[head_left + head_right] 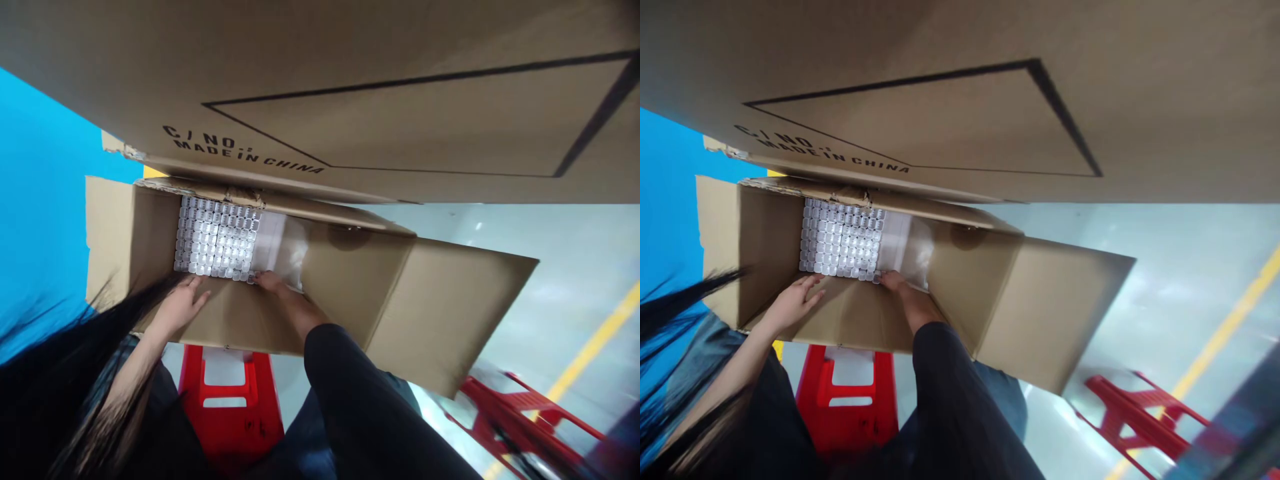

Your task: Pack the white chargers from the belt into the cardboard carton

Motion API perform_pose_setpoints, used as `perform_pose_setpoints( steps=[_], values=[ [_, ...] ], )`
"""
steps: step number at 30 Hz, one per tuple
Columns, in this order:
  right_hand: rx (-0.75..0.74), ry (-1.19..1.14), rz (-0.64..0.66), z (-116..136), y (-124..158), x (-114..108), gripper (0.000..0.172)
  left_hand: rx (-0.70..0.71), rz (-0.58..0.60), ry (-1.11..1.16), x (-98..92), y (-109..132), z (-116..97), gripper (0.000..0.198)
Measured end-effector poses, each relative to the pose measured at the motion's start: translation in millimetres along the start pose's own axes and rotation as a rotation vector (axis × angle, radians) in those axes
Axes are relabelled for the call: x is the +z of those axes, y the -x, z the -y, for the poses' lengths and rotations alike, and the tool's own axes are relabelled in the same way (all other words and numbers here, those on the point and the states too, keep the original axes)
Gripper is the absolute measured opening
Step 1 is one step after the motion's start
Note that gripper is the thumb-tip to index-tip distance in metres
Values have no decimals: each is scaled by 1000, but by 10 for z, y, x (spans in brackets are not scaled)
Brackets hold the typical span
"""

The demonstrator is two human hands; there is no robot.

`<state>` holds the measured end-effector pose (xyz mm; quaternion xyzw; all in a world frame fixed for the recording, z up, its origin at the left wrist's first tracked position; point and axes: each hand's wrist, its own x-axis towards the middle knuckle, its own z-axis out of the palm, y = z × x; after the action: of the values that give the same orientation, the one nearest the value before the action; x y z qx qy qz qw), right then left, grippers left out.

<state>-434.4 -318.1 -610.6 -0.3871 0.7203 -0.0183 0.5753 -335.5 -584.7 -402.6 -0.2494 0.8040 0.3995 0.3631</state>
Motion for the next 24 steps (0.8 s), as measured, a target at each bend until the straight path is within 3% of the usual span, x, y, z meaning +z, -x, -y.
perform_pose_setpoints(
  steps=[3,9,12,15,18,24],
  values=[
    [-1,-13,8,7,-46,29,27,44,17,-112,-4,-10,-11,52],
    [54,-97,3,29,-72,68,36,30,-37,10,7,-10,-40,45],
    [117,-144,-66,-2,-20,94,45,29,-47,27,-3,-9,-56,45],
    [241,-196,-127,-29,20,156,47,34,7,-76,-26,-9,-68,51],
    [305,-288,-105,-35,28,202,44,60,59,-195,-39,-10,-63,54],
    [397,-500,-171,-85,221,-13,49,69,60,-209,-17,-32,-25,56]
  ],
)
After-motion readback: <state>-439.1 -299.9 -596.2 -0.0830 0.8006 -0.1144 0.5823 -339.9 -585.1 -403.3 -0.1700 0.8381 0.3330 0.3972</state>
